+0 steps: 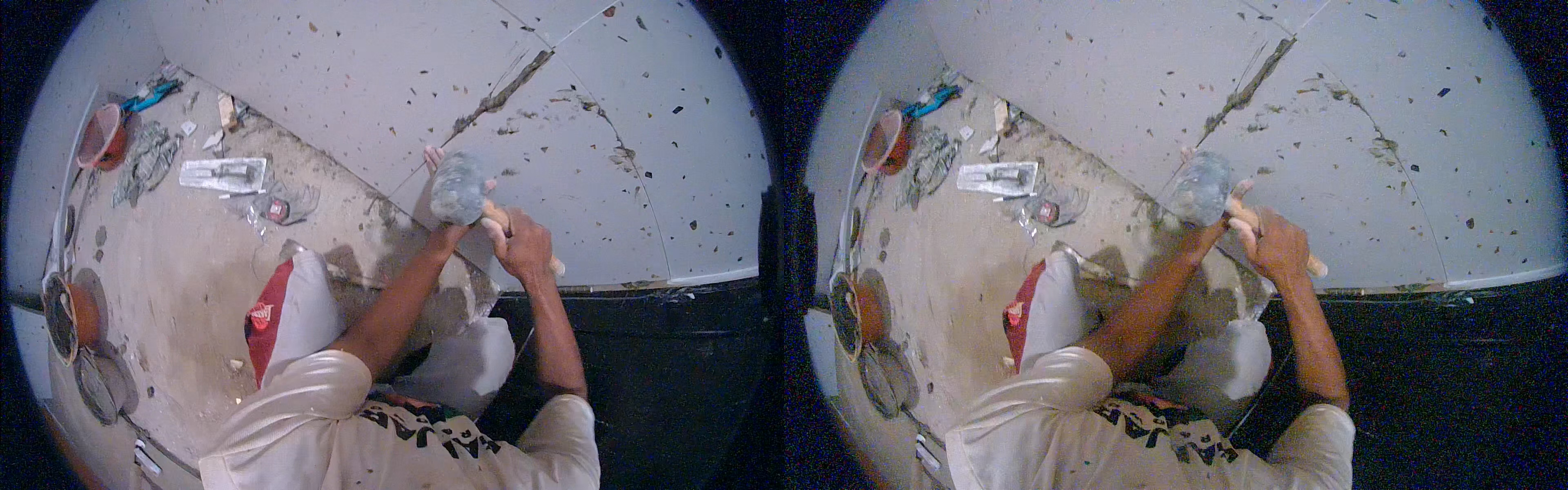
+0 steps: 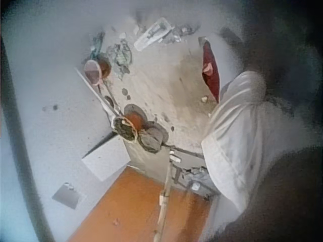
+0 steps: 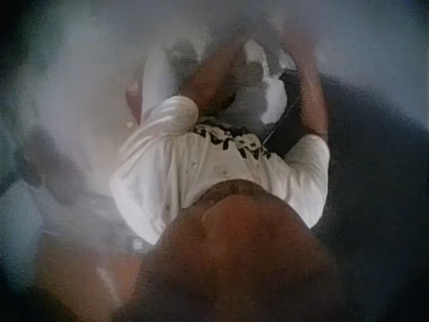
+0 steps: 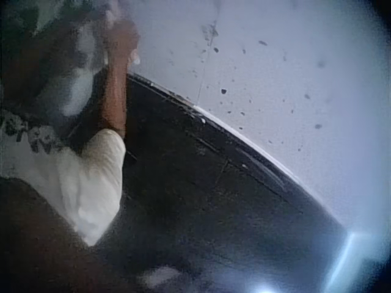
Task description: The person applies grout to the gaps between wall tiles using a trowel and a rubber float, smoothing the surface and cleaning excess material. They also use a hammer to tap tiles into place and a small tool to scrape the joints.
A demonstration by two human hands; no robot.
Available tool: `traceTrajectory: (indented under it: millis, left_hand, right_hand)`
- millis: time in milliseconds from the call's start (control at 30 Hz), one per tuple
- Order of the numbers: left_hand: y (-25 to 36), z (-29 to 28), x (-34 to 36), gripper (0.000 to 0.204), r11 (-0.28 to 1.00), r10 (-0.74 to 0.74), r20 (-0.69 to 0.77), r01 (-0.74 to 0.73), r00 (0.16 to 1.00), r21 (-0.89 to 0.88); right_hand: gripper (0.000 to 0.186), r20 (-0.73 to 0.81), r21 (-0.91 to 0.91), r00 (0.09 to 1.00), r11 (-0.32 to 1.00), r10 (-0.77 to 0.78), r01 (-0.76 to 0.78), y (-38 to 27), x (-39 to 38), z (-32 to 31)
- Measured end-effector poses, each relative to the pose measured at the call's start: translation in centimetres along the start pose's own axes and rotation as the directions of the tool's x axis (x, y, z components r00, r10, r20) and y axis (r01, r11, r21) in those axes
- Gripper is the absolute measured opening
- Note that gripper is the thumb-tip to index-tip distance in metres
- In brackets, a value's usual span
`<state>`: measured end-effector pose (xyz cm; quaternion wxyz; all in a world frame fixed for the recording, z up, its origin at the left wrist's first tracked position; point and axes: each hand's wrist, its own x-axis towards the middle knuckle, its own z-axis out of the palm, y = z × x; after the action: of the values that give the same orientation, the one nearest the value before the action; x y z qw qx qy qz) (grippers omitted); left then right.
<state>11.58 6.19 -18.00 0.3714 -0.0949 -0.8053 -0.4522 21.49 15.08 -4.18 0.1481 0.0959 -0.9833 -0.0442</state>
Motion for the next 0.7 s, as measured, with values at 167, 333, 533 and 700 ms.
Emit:
traceTrajectory:
  millis: [167,333,533,700]
  left_hand:
    - [-1.9,0.3,-0.7,0.090,0.955,-0.175,0.102,0.194,0.979,-0.224]
    - [-1.4,0.5,0.2,0.110,0.938,-0.216,0.126,0.241,0.968,-0.248]
    - [-0.9,1.9,0.6,0.134,0.915,-0.323,0.159,0.350,0.933,-0.200]
    - [-1.5,3.3,0.5,0.142,0.924,-0.303,0.115,0.321,0.946,-0.210]
  right_hand:
    - [0.036,-0.071,0.134,0.996,0.990,0.046,-0.036,2.9,-3.7,2.9]
    - [0.041,0.201,0.171,0.973,0.974,0.116,-0.151,7.7,-11.0,11.6]
    - [0.042,0.525,0.196,0.851,0.970,0.022,-0.146,0.2,-11.3,15.5]
    - [0.048,0.335,0.494,0.864,0.851,-0.376,0.179,-4.0,-9.7,18.1]
